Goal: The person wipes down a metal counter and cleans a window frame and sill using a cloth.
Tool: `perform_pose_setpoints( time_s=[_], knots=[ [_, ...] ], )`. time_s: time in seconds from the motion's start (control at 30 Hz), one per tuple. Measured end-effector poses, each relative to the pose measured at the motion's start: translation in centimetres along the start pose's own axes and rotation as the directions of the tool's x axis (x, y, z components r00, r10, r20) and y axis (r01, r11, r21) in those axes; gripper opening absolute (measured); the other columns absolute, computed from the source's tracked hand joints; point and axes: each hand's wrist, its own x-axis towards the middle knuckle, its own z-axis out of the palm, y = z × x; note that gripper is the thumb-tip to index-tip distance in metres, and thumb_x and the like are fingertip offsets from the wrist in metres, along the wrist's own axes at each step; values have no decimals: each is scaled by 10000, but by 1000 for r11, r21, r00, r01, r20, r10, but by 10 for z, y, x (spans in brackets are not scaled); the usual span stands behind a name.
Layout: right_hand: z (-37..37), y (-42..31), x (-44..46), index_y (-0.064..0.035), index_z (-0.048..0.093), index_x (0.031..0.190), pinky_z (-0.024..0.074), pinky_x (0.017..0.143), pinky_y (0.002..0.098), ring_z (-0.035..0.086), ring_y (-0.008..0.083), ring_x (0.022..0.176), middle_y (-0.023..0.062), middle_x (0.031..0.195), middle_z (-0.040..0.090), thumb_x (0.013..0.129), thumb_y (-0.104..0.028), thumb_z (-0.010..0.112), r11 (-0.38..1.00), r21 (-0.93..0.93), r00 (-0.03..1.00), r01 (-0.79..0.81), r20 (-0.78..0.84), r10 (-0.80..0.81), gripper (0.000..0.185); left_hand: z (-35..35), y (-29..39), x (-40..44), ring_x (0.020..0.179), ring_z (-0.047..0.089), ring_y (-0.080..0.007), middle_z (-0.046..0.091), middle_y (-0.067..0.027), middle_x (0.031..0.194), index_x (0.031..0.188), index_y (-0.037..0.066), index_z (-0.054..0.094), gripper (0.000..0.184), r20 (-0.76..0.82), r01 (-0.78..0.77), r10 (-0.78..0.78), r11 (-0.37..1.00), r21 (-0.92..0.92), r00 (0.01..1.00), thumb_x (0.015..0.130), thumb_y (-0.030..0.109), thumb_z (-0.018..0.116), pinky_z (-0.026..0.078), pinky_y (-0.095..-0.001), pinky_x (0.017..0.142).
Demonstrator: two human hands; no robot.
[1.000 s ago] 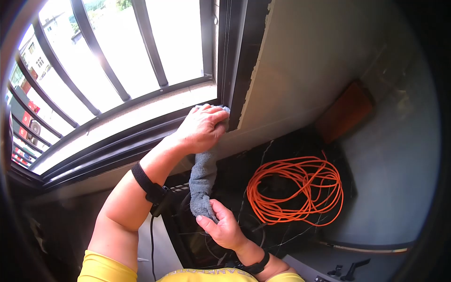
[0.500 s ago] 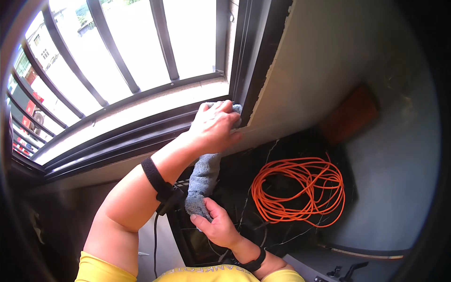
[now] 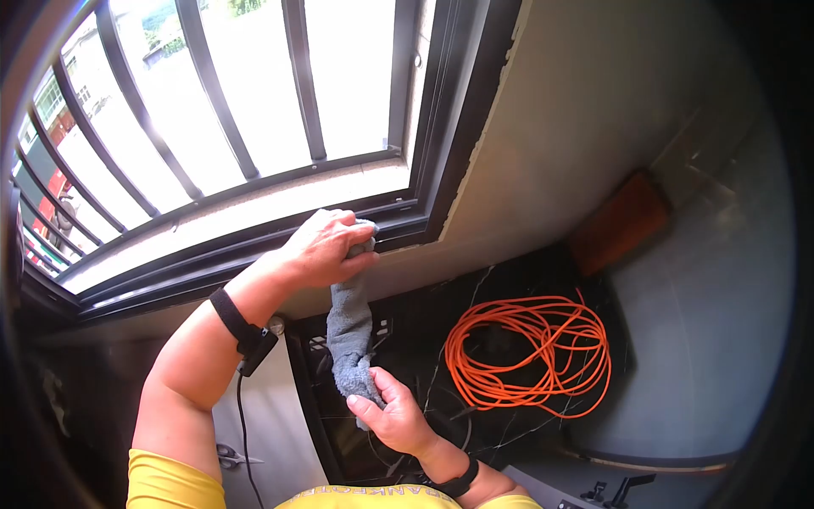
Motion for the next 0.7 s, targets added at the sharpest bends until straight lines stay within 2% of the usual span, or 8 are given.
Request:
perform_pose_setpoints(
  time_s=[0.17, 0.23, 0.3, 0.33, 0.43, 0.5, 0.57, 0.7],
  knots=[
    [-9, -5, -6, -55, 538, 1066, 392, 665, 185, 435, 14, 745, -62, 863, 506, 908, -108, 605, 999, 18, 999, 27, -38, -26, 179, -17, 10, 9, 864, 626, -352, 626, -189, 828, 925, 36, 612, 353, 178, 144, -183, 966, 215, 967, 897, 380, 536, 501, -468, 756],
    [-15, -8, -5, -54, 540, 1074, 392, 688, 187, 439, 15, 764, -63, 875, 510, 907, -106, 605, 995, -9, 992, 104, -70, -104, 186, -27, 20, 8, 870, 634, -365, 640, -213, 852, 977, 4, 611, 407, -62, 318, -319, 948, -31, 946, 918, 398, 528, 495, -466, 783],
    [-20, -13, -3, -57, 547, 1091, 390, 771, 194, 450, 23, 831, -64, 920, 519, 904, -99, 604, 979, 0, 975, 202, -100, -201, 200, -56, 38, 10, 881, 641, -363, 647, -235, 898, 1017, -31, 597, 480, -106, 415, -545, 737, -534, 832, 925, 436, 531, 488, -437, 789],
    [-21, -14, -2, -58, 544, 1114, 396, 813, 206, 471, 30, 876, -54, 961, 536, 905, -84, 598, 973, 26, 968, 231, -109, -227, 217, -47, 28, 12, 893, 648, -328, 652, -236, 941, 1038, -47, 581, 529, -192, 385, -509, 804, -453, 839, 925, 468, 532, 486, -388, 775],
    [-18, -47, 5, -52, 514, 1201, 401, 937, 249, 520, 65, 1034, -14, 1114, 571, 906, -30, 577, 896, 50, 891, 441, -142, -431, 303, -66, 40, 44, 878, 628, -315, 631, -196, 896, 1101, -13, 559, 497, -401, -116, -560, 474, -873, 725, 928, 452, 545, 476, -359, 809],
    [-28, -73, 16, -59, 398, 1340, 352, 1036, 312, 474, 135, 1198, 37, 1272, 512, 905, 13, 547, 807, 47, 806, 589, -104, -582, 465, -94, 78, 68, 906, 584, -337, 554, -196, 1020, 1149, 11, 492, 430, -449, -243, -540, 410, -879, 712, 928, 372, 571, 467, -373, 826],
    [-34, -104, 22, -61, 299, 1402, 319, 1069, 347, 425, 178, 1248, 72, 1347, 432, 896, 19, 519, 765, 39, 764, 642, -120, -635, 557, -95, 113, 90, 950, 539, -389, 444, -219, 1137, 1174, 22, 411, 402, -742, -167, -150, 928, -334, 653, 900, 248, 599, 466, -416, 829],
    [-46, -128, 24, -64, 308, 1396, 352, 1038, 343, 460, 174, 1180, 76, 1286, 452, 882, 13, 506, 715, -17, 701, 699, -177, -690, 557, -14, 96, 124, 934, 509, -470, 381, -252, 1133, 1193, 25, 327, 476, -777, -140, -23, 980, -142, 629, 809, 21, 607, 465, -494, 765]
  ],
)
